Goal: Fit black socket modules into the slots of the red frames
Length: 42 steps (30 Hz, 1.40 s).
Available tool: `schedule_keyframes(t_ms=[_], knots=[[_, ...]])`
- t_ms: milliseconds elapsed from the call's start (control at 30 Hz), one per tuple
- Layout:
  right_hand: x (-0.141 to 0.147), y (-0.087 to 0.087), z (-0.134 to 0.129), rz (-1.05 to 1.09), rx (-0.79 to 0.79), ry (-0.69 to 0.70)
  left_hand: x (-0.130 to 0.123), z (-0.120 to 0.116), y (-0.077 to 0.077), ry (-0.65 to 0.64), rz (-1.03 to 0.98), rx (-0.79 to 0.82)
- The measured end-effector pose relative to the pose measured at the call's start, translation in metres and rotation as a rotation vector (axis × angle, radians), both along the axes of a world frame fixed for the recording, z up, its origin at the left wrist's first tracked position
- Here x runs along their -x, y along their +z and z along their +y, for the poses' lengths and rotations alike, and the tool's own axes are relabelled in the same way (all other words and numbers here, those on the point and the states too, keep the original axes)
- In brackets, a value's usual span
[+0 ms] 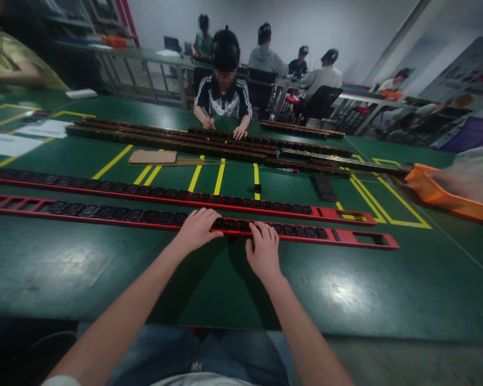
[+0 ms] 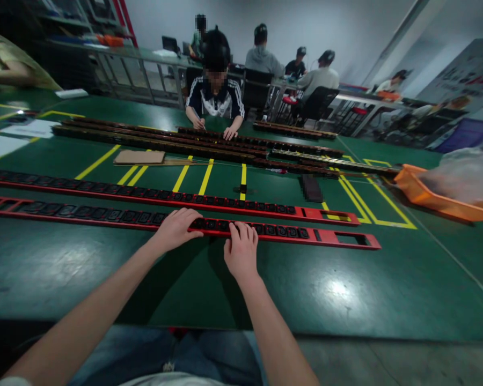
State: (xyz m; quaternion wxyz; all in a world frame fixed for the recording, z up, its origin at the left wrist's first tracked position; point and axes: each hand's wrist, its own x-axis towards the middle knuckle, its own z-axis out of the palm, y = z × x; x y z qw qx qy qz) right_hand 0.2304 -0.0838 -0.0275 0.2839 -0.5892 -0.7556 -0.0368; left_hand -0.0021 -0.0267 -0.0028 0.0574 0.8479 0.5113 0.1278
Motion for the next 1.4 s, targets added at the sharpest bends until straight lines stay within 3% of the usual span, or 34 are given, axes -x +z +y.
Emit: schedule_keyframes(t_ms=[133, 233, 333, 433, 633, 1000, 1233, 1400], knots=[[-0.01, -0.002, 0.002, -0.018, 0.014, -0.064, -0.022, 0.005, -0.001, -0.001, -0.002, -0.031], [-0.014, 0.002, 0.002, -0.057, 0.048, -0.075, -0.021, 0.009, -0.001, -0.054, 0.03, -0.041], [-0.017, 0.008, 0.004, -0.102, 0.069, -0.053, -0.001, 0.013, -0.001, -0.082, 0.08, -0.052], [-0.021, 0.008, 0.007, -0.124, 0.057, -0.003, 0.03, 0.014, -0.001, -0.025, 0.122, -0.055], [-0.025, -0.008, 0.011, -0.104, -0.061, 0.081, 0.074, 0.008, -0.005, 0.101, 0.096, -0.04], [-0.025, -0.011, 0.012, -0.207, -0.164, 0.145, 0.076, 0.006, -0.015, 0.114, -0.029, -0.101], [-0.024, -0.013, 0.011, -0.211, -0.129, 0.123, 0.076, 0.005, -0.014, 0.12, -0.019, -0.103], [-0.022, -0.001, 0.016, -0.238, -0.068, 0.12, 0.076, 0.005, -0.014, 0.115, -0.032, -0.092]])
